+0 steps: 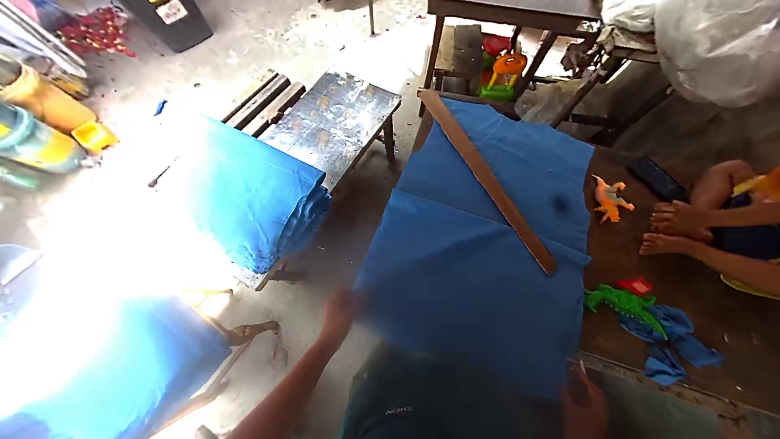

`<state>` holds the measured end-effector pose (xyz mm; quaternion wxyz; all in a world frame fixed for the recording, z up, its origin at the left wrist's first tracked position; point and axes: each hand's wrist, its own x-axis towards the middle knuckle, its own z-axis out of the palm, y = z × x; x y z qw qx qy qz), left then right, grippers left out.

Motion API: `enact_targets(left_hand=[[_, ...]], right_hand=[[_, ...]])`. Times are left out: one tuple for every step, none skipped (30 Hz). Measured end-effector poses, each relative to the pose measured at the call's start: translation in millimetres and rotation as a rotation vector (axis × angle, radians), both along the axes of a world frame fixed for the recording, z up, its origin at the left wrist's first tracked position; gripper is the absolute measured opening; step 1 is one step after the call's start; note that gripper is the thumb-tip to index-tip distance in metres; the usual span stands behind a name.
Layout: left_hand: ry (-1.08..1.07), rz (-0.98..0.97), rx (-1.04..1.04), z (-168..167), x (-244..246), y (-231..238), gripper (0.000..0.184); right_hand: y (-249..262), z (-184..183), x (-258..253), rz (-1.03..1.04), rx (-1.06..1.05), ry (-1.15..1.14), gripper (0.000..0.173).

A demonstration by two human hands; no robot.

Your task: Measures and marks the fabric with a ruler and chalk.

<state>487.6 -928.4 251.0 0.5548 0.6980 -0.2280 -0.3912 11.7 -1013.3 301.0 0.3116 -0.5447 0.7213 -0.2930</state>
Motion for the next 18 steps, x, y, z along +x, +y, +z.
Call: enact_targets(left_hand=[[-0.002,0.020,0.017,-8,-2,4,0.026],[-0.006,0.034,0.043,-18,-4,8,0.026],[-0.010,0.033,0.056,-28,-7,13,0.027],[-0.010,0.013,0.045,-35,-8,18,0.027],[-0.004,-0.012,0.019,-37,-8,22,0.027],[0.007,-0.030,0.004,-38,-7,25,0.027],[0.005,-0.034,0.004,-42,-6,28,0.026],[-0.007,-0.034,0.020,-45,-6,29,0.026],[-0.035,-0.037,0.054,-50,-6,31,0.027],[-0.077,-0.048,0.102,-56,-6,32,0.029],[-0.117,-0.055,0.160,-59,-6,32,0.030],[-0.141,-0.051,0.220,-61,-7,30,0.031],[-0.156,-0.037,0.279,-61,-9,27,0.031],[-0.171,-0.023,0.332,-59,-11,24,0.032],[-0.183,-0.008,0.369,-57,-13,20,0.033],[-0.196,0.013,0.387,-55,-15,17,0.033],[-0.211,0.032,0.398,-54,-17,14,0.033],[-0.229,0.042,0.411,-54,-18,12,0.032]], right_hand=[[2,6,9,0.016,0.037,0.045,0.054],[4,11,17,0.030,0.066,0.094,0.054],[4,15,24,0.039,0.091,0.141,0.054],[5,18,32,0.035,0.115,0.174,0.054],[6,20,38,0.020,0.128,0.195,0.055],[8,19,42,-0.001,0.122,0.206,0.055],[10,16,43,-0.020,0.101,0.216,0.054],[11,10,40,-0.029,0.086,0.226,0.053],[12,2,33,-0.028,0.080,0.239,0.053],[14,-7,27,-0.032,0.079,0.253,0.053],[14,-15,20,-0.044,0.072,0.280,0.054],[12,-21,14,-0.068,0.062,0.318,0.055],[7,-23,10,-0.092,0.039,0.352,0.055],[-3,-19,9,-0.088,0.002,0.377,0.054],[-18,-13,10,-0.035,-0.046,0.400,0.051],[-38,-6,16,0.050,-0.093,0.413,0.047],[-61,1,26,0.145,-0.146,0.422,0.044],[-87,5,39,0.229,-0.196,0.430,0.042]])
